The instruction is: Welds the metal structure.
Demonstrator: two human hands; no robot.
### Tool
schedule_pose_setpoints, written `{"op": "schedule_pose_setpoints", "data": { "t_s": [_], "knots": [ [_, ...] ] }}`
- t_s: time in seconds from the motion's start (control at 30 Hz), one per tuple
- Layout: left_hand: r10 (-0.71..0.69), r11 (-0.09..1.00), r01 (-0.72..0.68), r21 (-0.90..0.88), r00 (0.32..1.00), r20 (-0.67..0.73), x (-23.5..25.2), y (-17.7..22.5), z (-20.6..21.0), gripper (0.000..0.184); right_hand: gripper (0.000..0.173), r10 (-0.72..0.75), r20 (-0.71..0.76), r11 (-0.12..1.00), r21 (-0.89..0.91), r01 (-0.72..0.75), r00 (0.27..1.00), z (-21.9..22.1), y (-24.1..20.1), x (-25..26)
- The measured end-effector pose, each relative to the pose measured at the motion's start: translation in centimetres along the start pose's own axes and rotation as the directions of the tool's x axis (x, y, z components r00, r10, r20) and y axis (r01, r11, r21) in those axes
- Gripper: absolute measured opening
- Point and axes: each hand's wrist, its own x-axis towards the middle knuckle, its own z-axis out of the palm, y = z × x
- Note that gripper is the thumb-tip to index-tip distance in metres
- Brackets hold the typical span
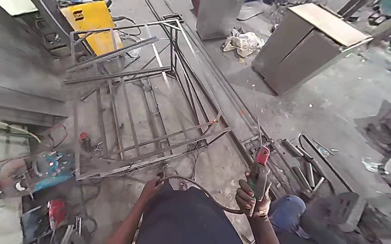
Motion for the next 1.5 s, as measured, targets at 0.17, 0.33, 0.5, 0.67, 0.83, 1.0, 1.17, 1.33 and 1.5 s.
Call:
{"op": "schedule_pose_setpoints", "data": {
  "t_s": [0.17,0.33,0.5,0.67,0.83,1.0,1.17,1.33,1.5],
  "knots": [
    [-0.057,0.982,0.044,0.183,0.996,0.068,-6.1,0.9,3.4,0.033,0.065,0.069,0.026,0.991,-0.115,-0.065,0.997,1.4,1.2,0.0],
    [-0.010,0.968,-0.035,-0.247,0.984,-0.177,-9.3,3.9,3.2,0.047,0.062,0.317,0.075,0.922,-0.260,-0.289,0.945,3.0,1.4,3.7],
    [0.339,0.651,-0.476,-0.592,0.879,-0.335,-12.6,13.6,-1.2,0.078,0.075,0.574,-0.191,0.550,-0.631,-0.547,0.797,4.6,7.6,8.0],
    [-0.026,0.320,-0.519,-0.792,0.831,-0.556,-13.4,15.3,-0.2,0.091,0.051,0.687,-0.200,0.259,-0.832,-0.491,0.699,7.1,18.5,8.9],
    [-0.197,0.285,-0.510,-0.812,0.797,-0.570,-15.1,13.2,-1.7,0.074,0.093,0.689,-0.303,0.103,-0.858,-0.503,0.658,7.2,24.6,7.5],
    [-0.059,0.629,-0.349,-0.695,0.869,-0.491,-16.0,10.9,-5.5,0.067,0.098,0.594,-0.376,0.205,-0.784,-0.586,0.711,7.5,23.9,7.1],
    [0.006,0.542,-0.476,-0.693,0.826,-0.563,-13.4,11.3,-12.1,0.056,0.089,0.605,-0.422,0.286,-0.675,-0.680,0.675,6.8,20.5,6.0],
    [0.030,0.464,-0.482,-0.743,0.847,-0.531,-9.2,15.8,-12.3,0.030,0.062,0.430,-0.407,0.201,-0.827,-0.525,0.806,5.0,18.7,5.4],
    [0.070,0.550,-0.543,-0.635,0.787,-0.612,-7.1,19.5,-9.2,0.015,0.037,0.333,-0.464,0.383,-0.729,-0.568,0.821,4.6,15.3,5.0]
  ]
}}
